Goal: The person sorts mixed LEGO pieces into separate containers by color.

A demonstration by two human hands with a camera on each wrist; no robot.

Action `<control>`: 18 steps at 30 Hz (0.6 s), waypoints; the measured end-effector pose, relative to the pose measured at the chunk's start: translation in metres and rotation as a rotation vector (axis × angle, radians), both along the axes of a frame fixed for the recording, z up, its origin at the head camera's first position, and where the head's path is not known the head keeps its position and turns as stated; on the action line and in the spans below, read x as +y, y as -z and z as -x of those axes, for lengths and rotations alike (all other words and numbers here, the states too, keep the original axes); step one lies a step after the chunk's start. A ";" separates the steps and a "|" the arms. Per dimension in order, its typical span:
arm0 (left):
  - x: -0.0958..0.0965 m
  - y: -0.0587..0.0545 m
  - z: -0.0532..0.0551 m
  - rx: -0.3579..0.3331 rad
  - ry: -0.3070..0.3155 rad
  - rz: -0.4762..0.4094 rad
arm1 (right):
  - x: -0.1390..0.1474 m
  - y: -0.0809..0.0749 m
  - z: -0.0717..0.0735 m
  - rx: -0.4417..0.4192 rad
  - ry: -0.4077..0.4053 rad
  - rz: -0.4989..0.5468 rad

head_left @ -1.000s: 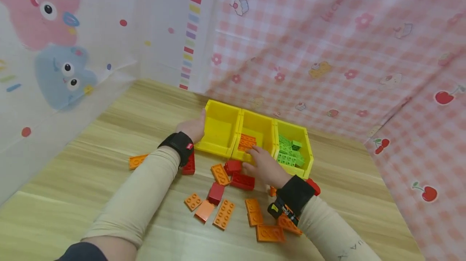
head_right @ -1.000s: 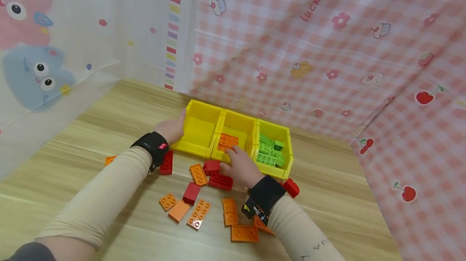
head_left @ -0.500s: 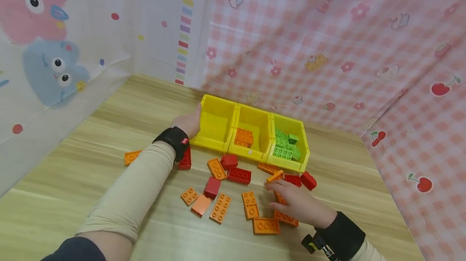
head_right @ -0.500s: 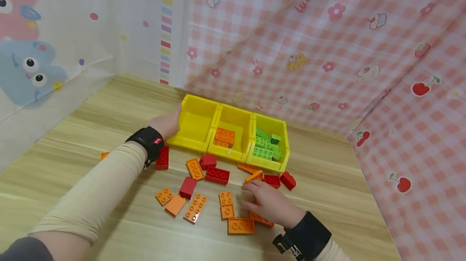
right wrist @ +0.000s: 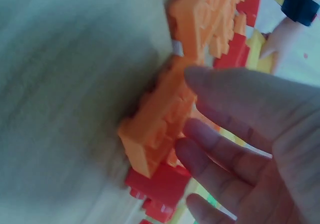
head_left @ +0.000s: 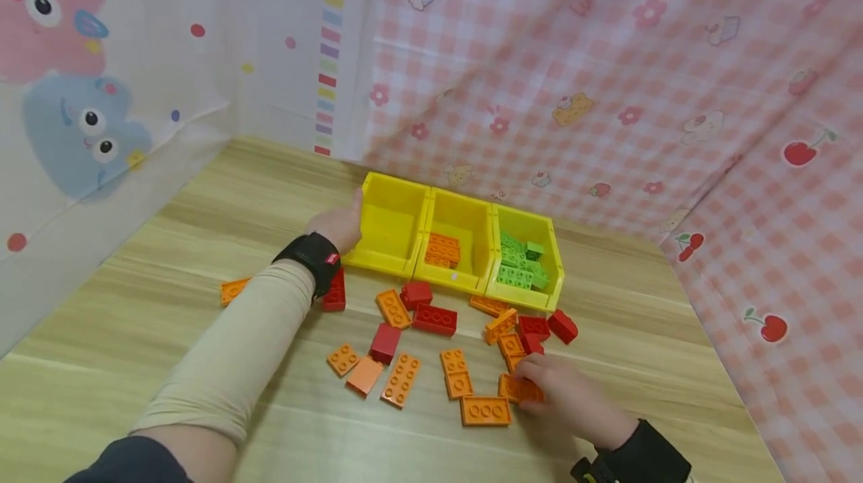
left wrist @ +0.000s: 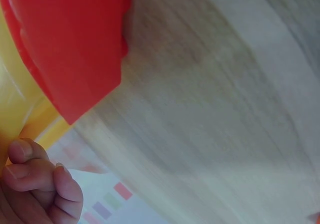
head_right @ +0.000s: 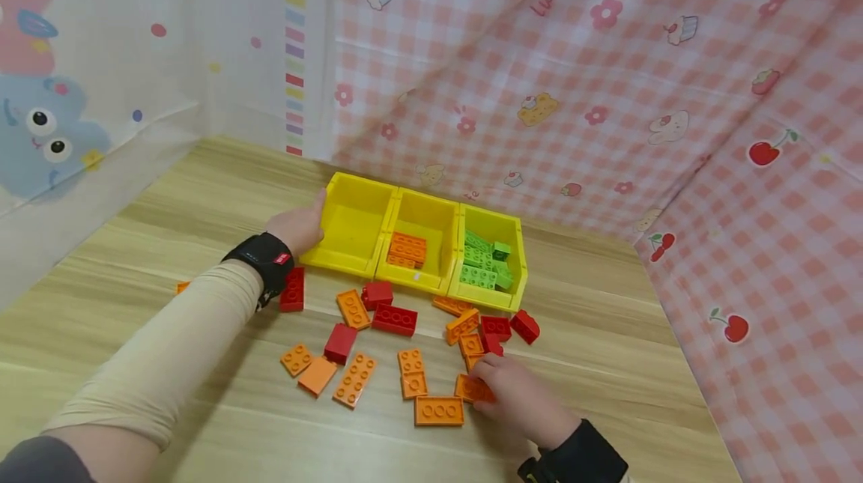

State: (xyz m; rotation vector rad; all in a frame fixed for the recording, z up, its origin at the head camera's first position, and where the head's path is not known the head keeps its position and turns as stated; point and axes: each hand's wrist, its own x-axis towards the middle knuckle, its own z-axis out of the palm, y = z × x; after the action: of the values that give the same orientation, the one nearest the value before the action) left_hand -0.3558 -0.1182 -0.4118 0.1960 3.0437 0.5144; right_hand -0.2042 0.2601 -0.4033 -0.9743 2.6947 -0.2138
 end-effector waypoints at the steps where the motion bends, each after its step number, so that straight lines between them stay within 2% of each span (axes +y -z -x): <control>1: 0.000 0.001 0.001 0.001 -0.003 0.000 | -0.001 0.001 -0.001 0.010 -0.001 -0.002; 10: -0.003 0.006 0.004 0.005 -0.026 -0.008 | -0.009 0.010 0.000 0.080 -0.002 -0.051; 14: -0.002 0.006 0.004 0.006 -0.041 -0.012 | -0.010 0.004 0.003 0.072 -0.027 0.017; 18: 0.002 0.002 0.001 -0.002 -0.049 -0.017 | -0.016 -0.010 0.010 0.127 -0.070 0.061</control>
State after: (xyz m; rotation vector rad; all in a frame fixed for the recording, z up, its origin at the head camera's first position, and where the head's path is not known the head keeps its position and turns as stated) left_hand -0.3567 -0.1166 -0.4141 0.1215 3.0504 0.5428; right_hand -0.2144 0.2444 -0.3937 -1.1334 2.7766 -0.2284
